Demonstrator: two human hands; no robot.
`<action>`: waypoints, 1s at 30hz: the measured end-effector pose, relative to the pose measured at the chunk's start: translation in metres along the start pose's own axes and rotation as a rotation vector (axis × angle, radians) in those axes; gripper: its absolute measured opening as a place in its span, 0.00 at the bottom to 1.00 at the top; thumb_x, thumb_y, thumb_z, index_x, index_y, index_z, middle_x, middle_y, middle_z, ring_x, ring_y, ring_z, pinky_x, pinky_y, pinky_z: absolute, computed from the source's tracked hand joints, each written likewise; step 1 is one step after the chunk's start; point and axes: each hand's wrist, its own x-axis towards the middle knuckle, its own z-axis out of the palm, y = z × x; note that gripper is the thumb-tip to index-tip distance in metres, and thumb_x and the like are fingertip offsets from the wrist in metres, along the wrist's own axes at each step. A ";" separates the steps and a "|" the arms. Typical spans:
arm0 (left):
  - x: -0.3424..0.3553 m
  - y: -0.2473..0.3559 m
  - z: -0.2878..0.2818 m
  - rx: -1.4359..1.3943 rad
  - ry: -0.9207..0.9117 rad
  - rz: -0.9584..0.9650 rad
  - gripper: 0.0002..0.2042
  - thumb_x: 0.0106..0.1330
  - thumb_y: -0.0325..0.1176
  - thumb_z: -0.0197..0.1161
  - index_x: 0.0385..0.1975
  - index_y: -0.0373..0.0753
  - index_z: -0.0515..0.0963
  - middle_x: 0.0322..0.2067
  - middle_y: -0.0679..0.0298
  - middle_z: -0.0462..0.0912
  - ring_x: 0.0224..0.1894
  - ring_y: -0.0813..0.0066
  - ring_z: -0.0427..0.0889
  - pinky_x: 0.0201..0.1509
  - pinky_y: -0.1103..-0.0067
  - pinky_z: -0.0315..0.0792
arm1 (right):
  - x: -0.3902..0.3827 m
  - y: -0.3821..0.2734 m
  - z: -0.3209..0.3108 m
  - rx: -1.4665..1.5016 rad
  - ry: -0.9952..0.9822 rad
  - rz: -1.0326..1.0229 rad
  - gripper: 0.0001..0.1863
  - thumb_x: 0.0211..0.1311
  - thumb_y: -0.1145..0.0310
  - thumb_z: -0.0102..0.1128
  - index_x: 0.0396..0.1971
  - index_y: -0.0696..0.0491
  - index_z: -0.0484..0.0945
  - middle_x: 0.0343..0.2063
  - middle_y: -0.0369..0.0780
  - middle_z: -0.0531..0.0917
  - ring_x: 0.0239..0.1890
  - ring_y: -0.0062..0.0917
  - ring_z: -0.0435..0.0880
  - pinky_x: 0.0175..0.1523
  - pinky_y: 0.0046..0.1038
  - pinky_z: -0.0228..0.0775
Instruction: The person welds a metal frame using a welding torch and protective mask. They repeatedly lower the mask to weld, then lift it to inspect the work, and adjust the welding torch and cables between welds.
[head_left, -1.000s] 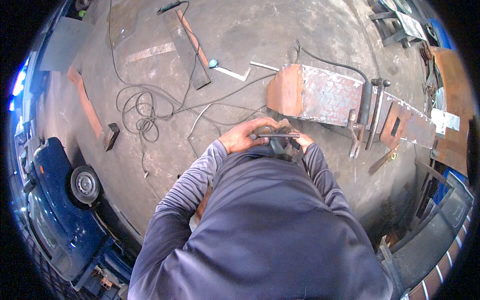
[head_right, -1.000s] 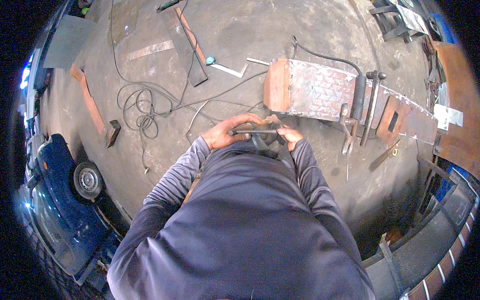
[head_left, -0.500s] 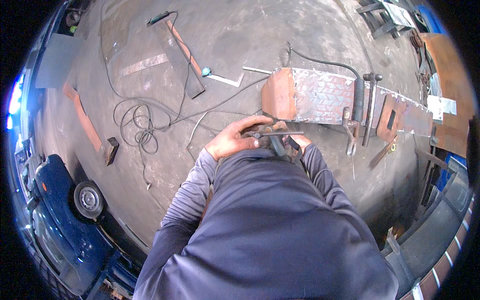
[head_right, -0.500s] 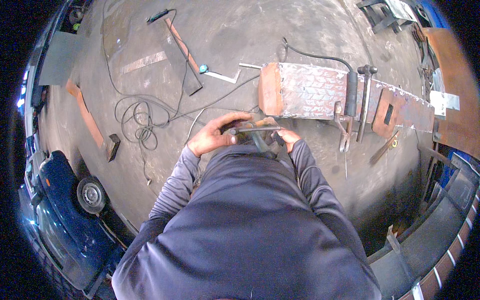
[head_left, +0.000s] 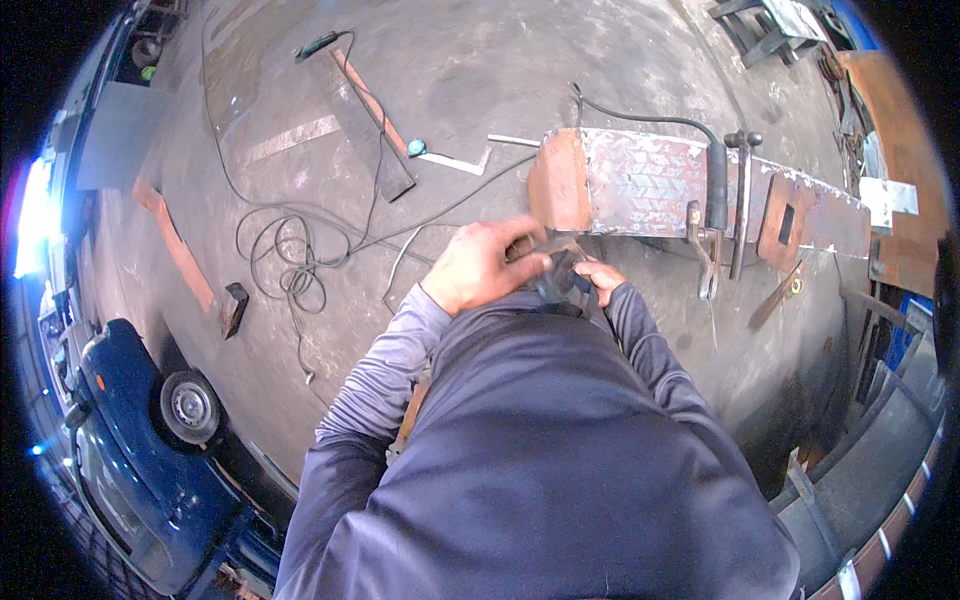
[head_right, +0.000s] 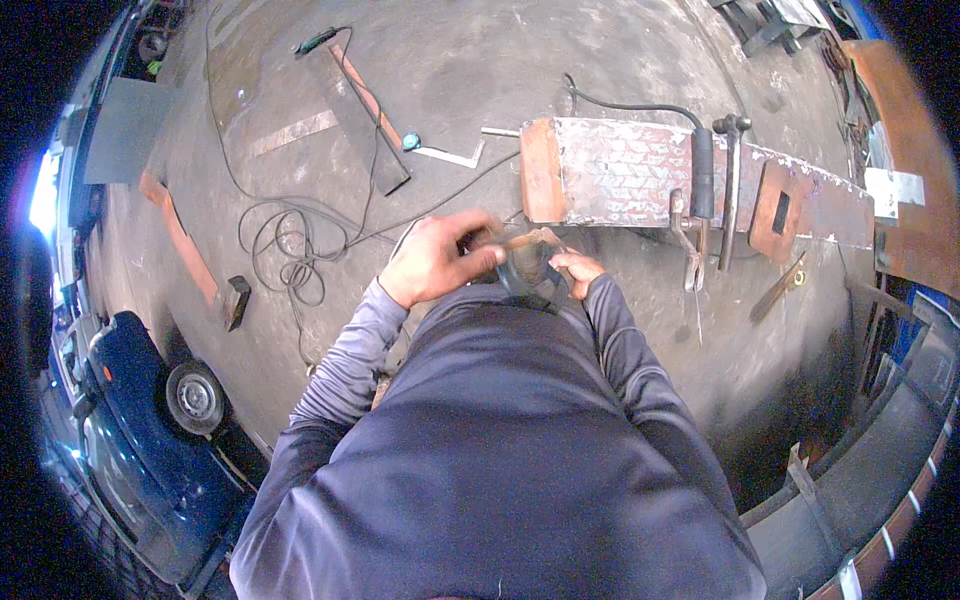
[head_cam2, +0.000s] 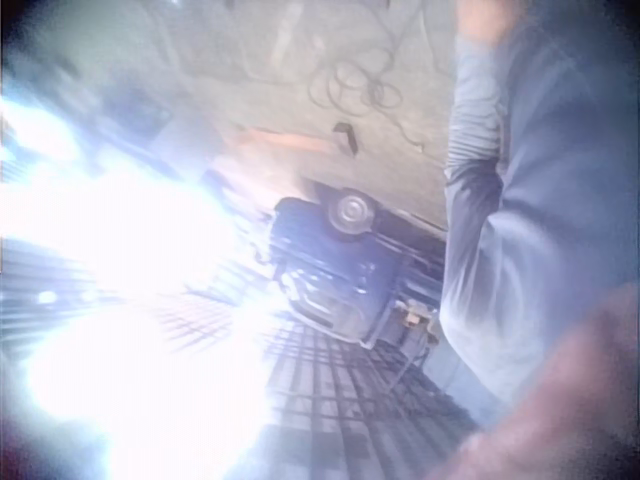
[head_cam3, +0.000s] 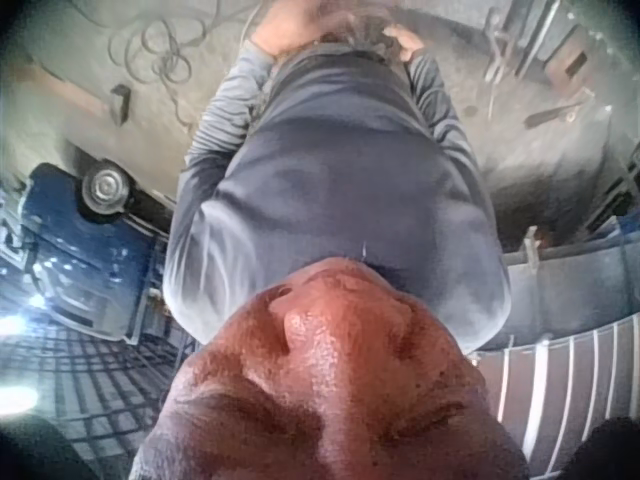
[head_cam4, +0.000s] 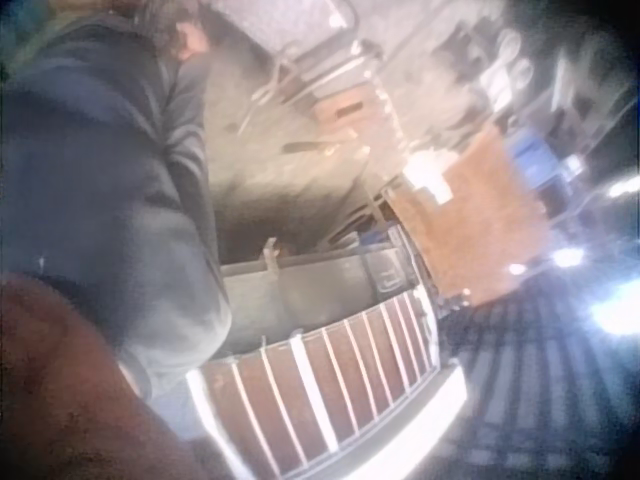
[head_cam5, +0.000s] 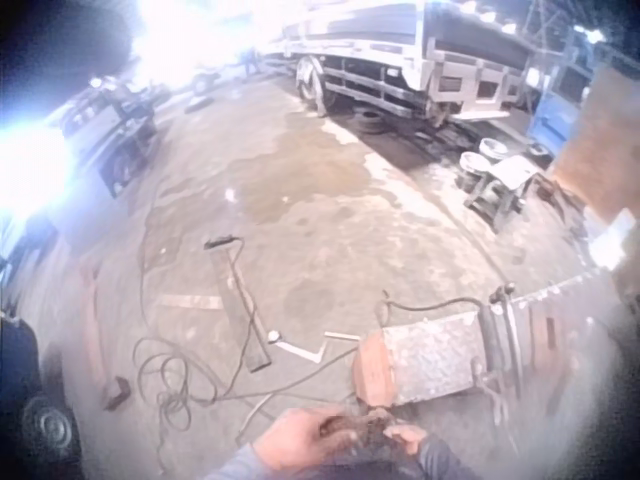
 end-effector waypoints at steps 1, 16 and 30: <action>0.001 -0.002 0.000 -0.061 0.057 -0.039 0.16 0.59 0.33 0.63 0.47 0.39 0.76 0.27 0.59 0.79 0.29 0.68 0.78 0.36 0.75 0.72 | 0.003 0.001 -0.003 0.002 -0.016 0.008 0.21 0.52 0.76 0.58 0.49 0.52 0.72 0.43 0.37 0.80 0.46 0.29 0.80 0.51 0.42 0.73; -0.040 -0.079 0.013 -0.981 0.243 -0.412 0.18 0.69 0.34 0.55 0.57 0.39 0.68 0.47 0.57 0.77 0.34 0.76 0.80 0.35 0.77 0.81 | 0.024 0.012 -0.012 0.045 0.038 -0.142 0.24 0.53 0.74 0.59 0.53 0.53 0.70 0.39 0.38 0.80 0.40 0.28 0.80 0.49 0.55 0.65; -0.081 -0.040 0.033 -0.682 0.112 -0.390 0.11 0.59 0.22 0.63 0.39 0.35 0.70 0.28 0.68 0.80 0.32 0.87 0.75 0.37 0.84 0.70 | 0.023 -0.001 0.001 -0.018 0.292 -0.204 0.33 0.47 0.75 0.63 0.56 0.51 0.64 0.27 0.34 0.80 0.32 0.24 0.78 0.38 0.48 0.67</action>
